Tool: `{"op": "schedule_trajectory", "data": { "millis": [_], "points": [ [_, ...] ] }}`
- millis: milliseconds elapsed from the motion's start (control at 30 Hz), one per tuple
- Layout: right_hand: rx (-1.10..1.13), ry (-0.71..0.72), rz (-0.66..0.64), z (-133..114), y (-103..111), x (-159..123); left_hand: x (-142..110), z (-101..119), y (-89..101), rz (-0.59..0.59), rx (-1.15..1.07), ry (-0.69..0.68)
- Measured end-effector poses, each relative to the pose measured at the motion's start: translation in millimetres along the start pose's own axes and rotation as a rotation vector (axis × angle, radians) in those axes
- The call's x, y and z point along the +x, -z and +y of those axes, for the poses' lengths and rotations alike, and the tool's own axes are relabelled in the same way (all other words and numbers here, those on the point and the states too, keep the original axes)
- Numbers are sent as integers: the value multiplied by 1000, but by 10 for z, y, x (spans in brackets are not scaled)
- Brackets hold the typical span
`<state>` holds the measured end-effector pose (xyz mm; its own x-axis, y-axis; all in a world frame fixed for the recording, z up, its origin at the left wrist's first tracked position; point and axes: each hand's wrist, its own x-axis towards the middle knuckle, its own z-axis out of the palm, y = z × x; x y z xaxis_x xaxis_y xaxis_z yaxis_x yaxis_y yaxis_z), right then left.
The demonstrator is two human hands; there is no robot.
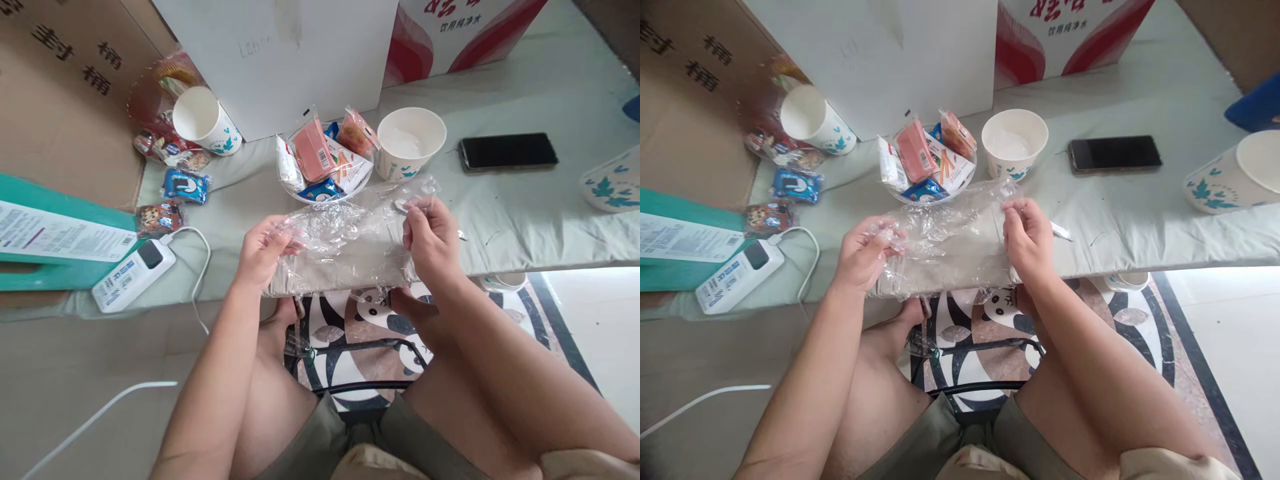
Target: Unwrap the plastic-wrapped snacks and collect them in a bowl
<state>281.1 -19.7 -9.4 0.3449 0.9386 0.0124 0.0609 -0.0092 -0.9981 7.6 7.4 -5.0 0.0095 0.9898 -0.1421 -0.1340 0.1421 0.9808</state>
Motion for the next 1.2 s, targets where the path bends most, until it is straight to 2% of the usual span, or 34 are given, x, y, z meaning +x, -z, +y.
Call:
{"op": "schedule_trajectory", "data": {
  "millis": [67,233,400,700,900,1033,1200],
  "points": [
    [27,-13,-33,-27,13,17,-15,8,-1,25,27,19],
    [-40,-41,-129,-64,82,45,-7,10,-16,88,-52,-73],
    [40,-27,-75,-67,125,27,0,9,-23,117,-123,-145],
    [245,-90,-82,-64,128,103,11,38,21,1,-126,-30],
    [337,-64,-65,-21,197,169,74,70,21,90,-171,-33],
    [390,-61,-84,-14,216,173,94,89,26,126,-161,66],
    [219,-160,-104,-19,161,151,71,57,34,86,-133,32]
  ]
}}
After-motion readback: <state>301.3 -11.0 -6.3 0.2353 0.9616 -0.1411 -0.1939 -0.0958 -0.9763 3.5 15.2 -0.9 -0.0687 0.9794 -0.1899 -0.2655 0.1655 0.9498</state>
